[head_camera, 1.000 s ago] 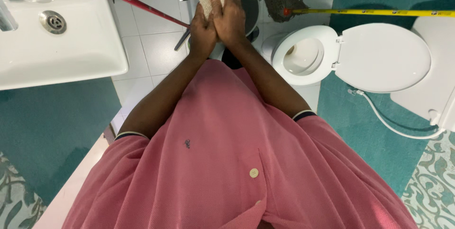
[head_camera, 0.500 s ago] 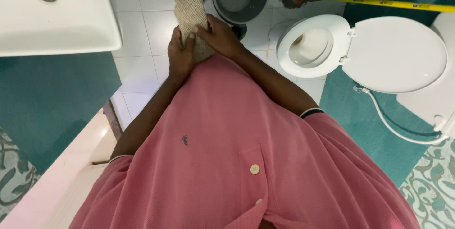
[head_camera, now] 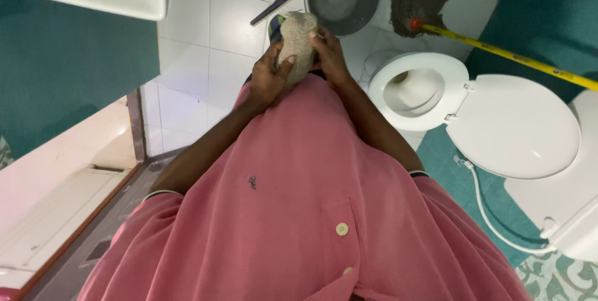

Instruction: The person cleans a bathroom faucet by hand using a cloth.

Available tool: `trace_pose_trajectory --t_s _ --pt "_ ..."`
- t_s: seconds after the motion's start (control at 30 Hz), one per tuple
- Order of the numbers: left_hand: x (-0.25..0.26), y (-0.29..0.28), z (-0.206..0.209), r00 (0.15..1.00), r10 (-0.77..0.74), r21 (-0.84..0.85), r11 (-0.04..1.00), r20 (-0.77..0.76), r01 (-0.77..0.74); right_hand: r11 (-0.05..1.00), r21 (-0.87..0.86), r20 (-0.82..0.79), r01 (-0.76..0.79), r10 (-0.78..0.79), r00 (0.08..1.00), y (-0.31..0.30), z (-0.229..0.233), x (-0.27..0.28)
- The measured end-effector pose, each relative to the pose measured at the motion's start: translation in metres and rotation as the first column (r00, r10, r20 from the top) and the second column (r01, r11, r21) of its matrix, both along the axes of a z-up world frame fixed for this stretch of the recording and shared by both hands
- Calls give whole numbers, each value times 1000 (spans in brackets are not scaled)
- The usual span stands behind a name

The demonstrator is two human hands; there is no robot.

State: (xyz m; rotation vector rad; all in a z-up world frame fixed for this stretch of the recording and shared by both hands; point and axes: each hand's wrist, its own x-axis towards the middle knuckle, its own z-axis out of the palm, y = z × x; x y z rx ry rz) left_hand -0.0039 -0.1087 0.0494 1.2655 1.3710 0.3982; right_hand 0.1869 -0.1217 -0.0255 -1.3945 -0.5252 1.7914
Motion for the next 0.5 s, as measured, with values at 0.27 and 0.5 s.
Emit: trace_pose_trajectory --t_s 0.27,0.5 --pt "19 29 40 988 -134 416 905 73 92 991 -79 -158 108 -119 980 2 1 19" --pt "20 77 78 968 -203 550 830 146 91 960 169 -409 224 -138 902 50 65 2"
